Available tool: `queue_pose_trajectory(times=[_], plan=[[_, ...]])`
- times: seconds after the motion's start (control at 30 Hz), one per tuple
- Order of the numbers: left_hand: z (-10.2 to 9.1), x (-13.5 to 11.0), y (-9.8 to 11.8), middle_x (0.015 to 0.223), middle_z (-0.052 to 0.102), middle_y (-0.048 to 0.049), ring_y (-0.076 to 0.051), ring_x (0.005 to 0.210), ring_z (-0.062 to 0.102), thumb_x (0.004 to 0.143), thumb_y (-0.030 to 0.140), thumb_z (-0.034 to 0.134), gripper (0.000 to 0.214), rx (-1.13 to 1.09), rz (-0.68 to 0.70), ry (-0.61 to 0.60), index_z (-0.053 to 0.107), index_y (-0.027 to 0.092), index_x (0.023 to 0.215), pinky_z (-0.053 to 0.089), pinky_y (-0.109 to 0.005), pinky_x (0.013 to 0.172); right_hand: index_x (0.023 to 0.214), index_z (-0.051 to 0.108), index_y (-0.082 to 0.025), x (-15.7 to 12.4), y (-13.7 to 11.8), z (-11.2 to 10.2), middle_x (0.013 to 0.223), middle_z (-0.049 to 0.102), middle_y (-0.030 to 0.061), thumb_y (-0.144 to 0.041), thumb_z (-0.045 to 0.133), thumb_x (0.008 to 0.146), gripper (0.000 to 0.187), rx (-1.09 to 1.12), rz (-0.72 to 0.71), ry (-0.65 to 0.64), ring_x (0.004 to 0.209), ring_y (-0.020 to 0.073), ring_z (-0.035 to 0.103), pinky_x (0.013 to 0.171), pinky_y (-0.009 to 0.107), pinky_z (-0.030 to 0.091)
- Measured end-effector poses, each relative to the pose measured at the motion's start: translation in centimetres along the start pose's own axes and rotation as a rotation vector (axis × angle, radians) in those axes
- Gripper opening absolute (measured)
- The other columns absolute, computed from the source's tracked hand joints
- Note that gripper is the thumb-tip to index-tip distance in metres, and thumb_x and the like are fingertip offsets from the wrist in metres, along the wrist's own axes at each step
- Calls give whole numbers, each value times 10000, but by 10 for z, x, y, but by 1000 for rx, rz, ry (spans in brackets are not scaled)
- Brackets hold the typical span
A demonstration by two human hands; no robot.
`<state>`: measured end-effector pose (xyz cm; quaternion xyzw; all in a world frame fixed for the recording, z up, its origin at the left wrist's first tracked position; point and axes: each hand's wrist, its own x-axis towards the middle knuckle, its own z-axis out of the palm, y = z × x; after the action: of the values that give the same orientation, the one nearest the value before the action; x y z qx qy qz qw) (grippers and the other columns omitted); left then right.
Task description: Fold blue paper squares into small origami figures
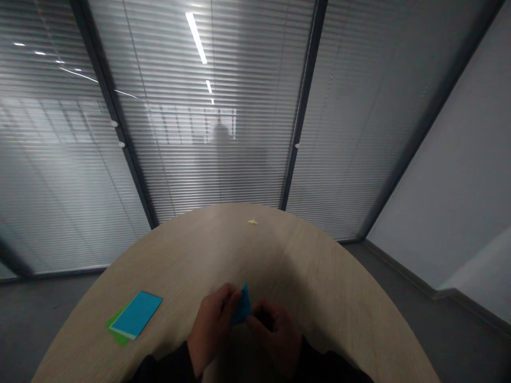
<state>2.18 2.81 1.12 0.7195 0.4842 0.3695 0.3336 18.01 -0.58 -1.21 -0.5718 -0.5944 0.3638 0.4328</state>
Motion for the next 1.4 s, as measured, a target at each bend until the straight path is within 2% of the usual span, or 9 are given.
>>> queue_pose_trajectory(times=[0.17, 0.3, 0.4, 0.5, 0.57, 0.63, 0.93, 1.2, 1.4], plan=[[2, 0, -1, 605, 552, 10, -150, 582, 509, 940, 380, 425, 347, 49, 41, -110, 556, 180, 687, 329, -244, 550, 811, 644, -167, 5, 3, -4, 671, 573, 0, -445, 625, 792, 279, 194, -19, -43, 597, 138, 522, 569, 250, 413], [2, -1, -4, 607, 566, 2, -153, 588, 510, 943, 407, 430, 380, 118, 51, -190, 583, 168, 690, 318, -253, 550, 765, 605, -172, 8, 10, -5, 591, 505, -36, -532, 636, 790, 363, 354, 65, -38, 508, 106, 473, 485, 217, 380], [1, -2, -4, 625, 584, -7, -159, 606, 519, 951, 437, 423, 403, 138, 47, -212, 598, 162, 714, 328, -256, 559, 733, 582, -183, 10, 16, -6, 562, 475, -52, -536, 629, 798, 362, 401, 71, 13, 482, 98, 450, 465, 211, 366], [1, -4, -2, 672, 635, -29, -167, 628, 550, 953, 414, 427, 379, 150, 48, -238, 619, 159, 750, 353, -258, 573, 752, 616, -183, 10, 15, -7, 631, 554, -19, -511, 649, 779, 331, 357, 57, 18, 566, 127, 528, 533, 233, 426], [1, -5, -1, 700, 660, -41, -172, 643, 570, 957, 406, 426, 369, 155, 61, -235, 632, 160, 774, 370, -261, 589, 763, 651, -175, 9, 11, -8, 673, 602, 8, -491, 660, 769, 317, 271, 52, -17, 633, 152, 568, 586, 251, 451], [1, -6, 0, 702, 669, -42, -173, 644, 581, 959, 409, 429, 369, 153, 69, -228, 639, 162, 782, 377, -258, 589, 736, 656, -171, 9, 7, -10, 649, 595, 9, -505, 658, 764, 335, 226, 78, -3, 622, 157, 567, 570, 251, 444], [-3, -3, 0, 703, 715, -44, -161, 628, 631, 966, 379, 436, 345, 85, 59, -248, 645, 164, 795, 415, -231, 584, 694, 599, -175, 11, 9, -16, 614, 506, -25, -574, 654, 773, 411, 380, 98, 109, 548, 117, 495, 488, 213, 395], [-4, 1, -4, 627, 684, -30, -148, 540, 600, 965, 431, 406, 428, 60, -9, -202, 683, 160, 783, 394, -222, 524, 717, 684, -161, 17, 11, -21, 536, 485, -28, -600, 630, 782, 448, 325, 87, 225, 494, 117, 463, 471, 225, 372], [-6, 0, -1, 588, 646, -22, -152, 530, 569, 955, 422, 401, 435, 81, -41, -165, 692, 164, 762, 379, -227, 520, 834, 757, -148, 16, 3, -24, 499, 457, -34, -648, 635, 744, 522, 329, 91, 265, 463, 123, 442, 455, 237, 372]])
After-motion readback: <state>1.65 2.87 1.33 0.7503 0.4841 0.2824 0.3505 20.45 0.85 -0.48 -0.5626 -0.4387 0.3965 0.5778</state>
